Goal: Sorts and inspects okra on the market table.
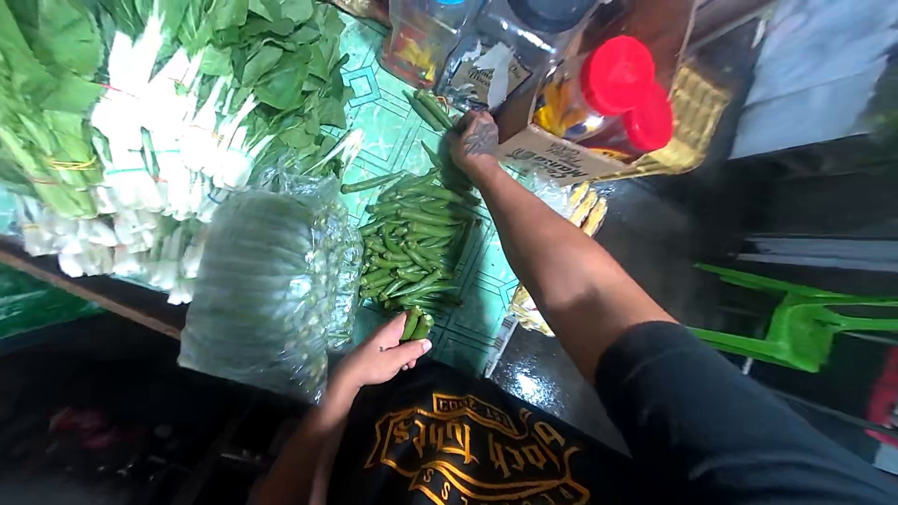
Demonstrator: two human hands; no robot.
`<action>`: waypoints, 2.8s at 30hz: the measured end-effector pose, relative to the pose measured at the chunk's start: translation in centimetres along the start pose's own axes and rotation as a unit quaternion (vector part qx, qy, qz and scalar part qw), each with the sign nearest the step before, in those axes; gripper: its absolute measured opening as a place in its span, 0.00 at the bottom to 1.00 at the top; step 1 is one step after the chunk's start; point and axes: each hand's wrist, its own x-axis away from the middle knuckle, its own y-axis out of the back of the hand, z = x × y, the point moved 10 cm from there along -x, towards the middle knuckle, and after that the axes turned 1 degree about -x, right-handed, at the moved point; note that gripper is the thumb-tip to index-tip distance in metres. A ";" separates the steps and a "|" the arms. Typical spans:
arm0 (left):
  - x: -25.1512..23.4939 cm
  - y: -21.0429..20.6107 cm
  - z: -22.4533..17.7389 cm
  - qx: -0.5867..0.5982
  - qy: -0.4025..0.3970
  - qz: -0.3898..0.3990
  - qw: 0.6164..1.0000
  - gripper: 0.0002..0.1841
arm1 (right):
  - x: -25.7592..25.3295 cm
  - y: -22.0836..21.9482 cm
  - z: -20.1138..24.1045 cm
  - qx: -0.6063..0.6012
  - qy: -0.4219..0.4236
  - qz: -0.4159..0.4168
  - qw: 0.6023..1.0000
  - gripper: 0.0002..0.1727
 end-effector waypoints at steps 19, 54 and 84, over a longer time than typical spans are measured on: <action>0.2 0.0 0.3 0.014 -0.005 -0.024 1.000 0.17 | 21.9 -4.1 10.7 0.019 0.477 0.163 0.863 0.08; -1.0 3.0 -3.9 0.275 -0.202 -0.215 0.915 0.20 | 30.8 2.5 3.7 -0.283 0.261 -0.010 0.923 0.10; -2.3 2.5 -6.7 0.121 -0.263 -0.161 0.943 0.15 | 2.3 -0.1 -0.8 0.093 -0.039 0.001 0.995 0.27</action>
